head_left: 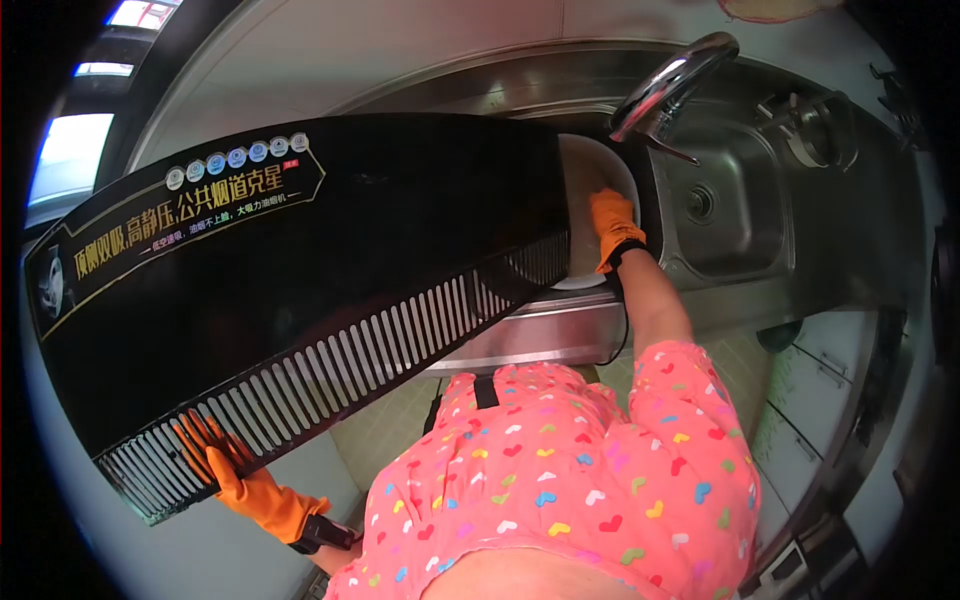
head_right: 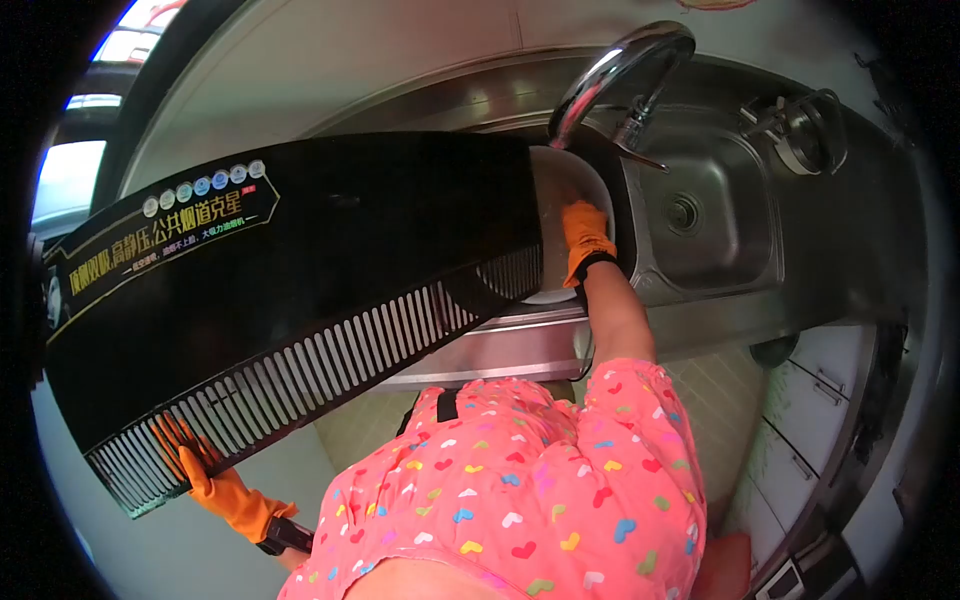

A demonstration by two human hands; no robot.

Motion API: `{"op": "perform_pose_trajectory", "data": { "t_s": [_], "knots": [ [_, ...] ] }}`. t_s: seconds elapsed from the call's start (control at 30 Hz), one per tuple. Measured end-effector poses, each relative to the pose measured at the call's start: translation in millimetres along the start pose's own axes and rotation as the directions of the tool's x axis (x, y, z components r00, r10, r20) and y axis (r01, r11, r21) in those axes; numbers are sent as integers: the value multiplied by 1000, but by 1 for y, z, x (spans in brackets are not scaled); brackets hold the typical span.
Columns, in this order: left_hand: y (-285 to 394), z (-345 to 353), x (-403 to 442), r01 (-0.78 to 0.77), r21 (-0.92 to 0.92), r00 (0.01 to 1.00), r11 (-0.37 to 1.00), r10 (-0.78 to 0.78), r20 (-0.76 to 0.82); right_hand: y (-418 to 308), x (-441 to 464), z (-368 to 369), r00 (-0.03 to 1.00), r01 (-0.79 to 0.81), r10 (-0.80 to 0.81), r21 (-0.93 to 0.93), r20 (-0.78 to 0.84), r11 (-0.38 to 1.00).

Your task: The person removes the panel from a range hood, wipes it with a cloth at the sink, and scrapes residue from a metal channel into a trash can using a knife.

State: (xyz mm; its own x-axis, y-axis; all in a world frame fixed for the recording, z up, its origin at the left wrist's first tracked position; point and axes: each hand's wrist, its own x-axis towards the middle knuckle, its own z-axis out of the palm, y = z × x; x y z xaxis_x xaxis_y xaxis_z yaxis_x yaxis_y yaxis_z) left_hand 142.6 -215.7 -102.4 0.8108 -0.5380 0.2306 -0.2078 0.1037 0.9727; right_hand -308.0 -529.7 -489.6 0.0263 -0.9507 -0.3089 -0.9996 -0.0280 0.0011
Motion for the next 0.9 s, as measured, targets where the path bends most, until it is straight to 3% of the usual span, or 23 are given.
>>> {"op": "perform_pose_trajectory", "data": {
  "t_s": [0.03,0.07,0.13,0.23,0.3,0.37,0.4,0.5,0.57,0.63,0.7,0.8,0.87,0.9],
  "knots": [
    [2,3,-2,-8,7,1000,1000,8,-6,-1,3,-3,980,-52,57,-33,190,998],
    [3,5,-2,-5,4,1000,1000,5,-3,-4,3,-4,981,-41,45,-24,190,999],
    [2,0,0,-14,-8,999,1000,14,32,-15,-14,-32,986,-77,25,316,168,946],
    [6,-4,3,-5,-20,998,1000,7,64,-26,-45,-93,991,-94,-7,741,132,665],
    [9,-1,3,-39,3,997,999,39,67,-44,-67,-130,979,148,-193,876,-64,460],
    [11,1,3,-40,3,993,999,39,108,-85,-105,-205,931,318,-286,887,-226,334],
    [19,5,3,-43,-16,993,999,45,110,-105,-120,-232,886,393,-341,898,-314,197],
    [18,4,4,-38,-53,990,998,44,135,-178,-145,-294,680,524,-457,816,-574,-246],
    [22,9,1,-73,-38,992,997,76,96,-230,-165,-342,451,718,-380,581,-808,-383],
    [22,1,6,-34,-32,995,999,37,95,-264,-198,-403,342,749,-381,495,-859,-442],
    [26,7,4,-34,-55,997,998,38,73,-318,-206,-430,85,792,-205,191,-975,-580],
    [29,14,1,-62,11,993,998,61,101,-366,-219,-442,119,829,-219,218,-969,-515],
    [32,11,2,-55,16,990,998,53,133,-387,-213,-429,-88,957,-45,-72,-995,-282],
    [33,10,3,-32,14,991,999,30,131,-389,-214,-429,-88,984,-135,-65,-987,-166]
  ]
}}
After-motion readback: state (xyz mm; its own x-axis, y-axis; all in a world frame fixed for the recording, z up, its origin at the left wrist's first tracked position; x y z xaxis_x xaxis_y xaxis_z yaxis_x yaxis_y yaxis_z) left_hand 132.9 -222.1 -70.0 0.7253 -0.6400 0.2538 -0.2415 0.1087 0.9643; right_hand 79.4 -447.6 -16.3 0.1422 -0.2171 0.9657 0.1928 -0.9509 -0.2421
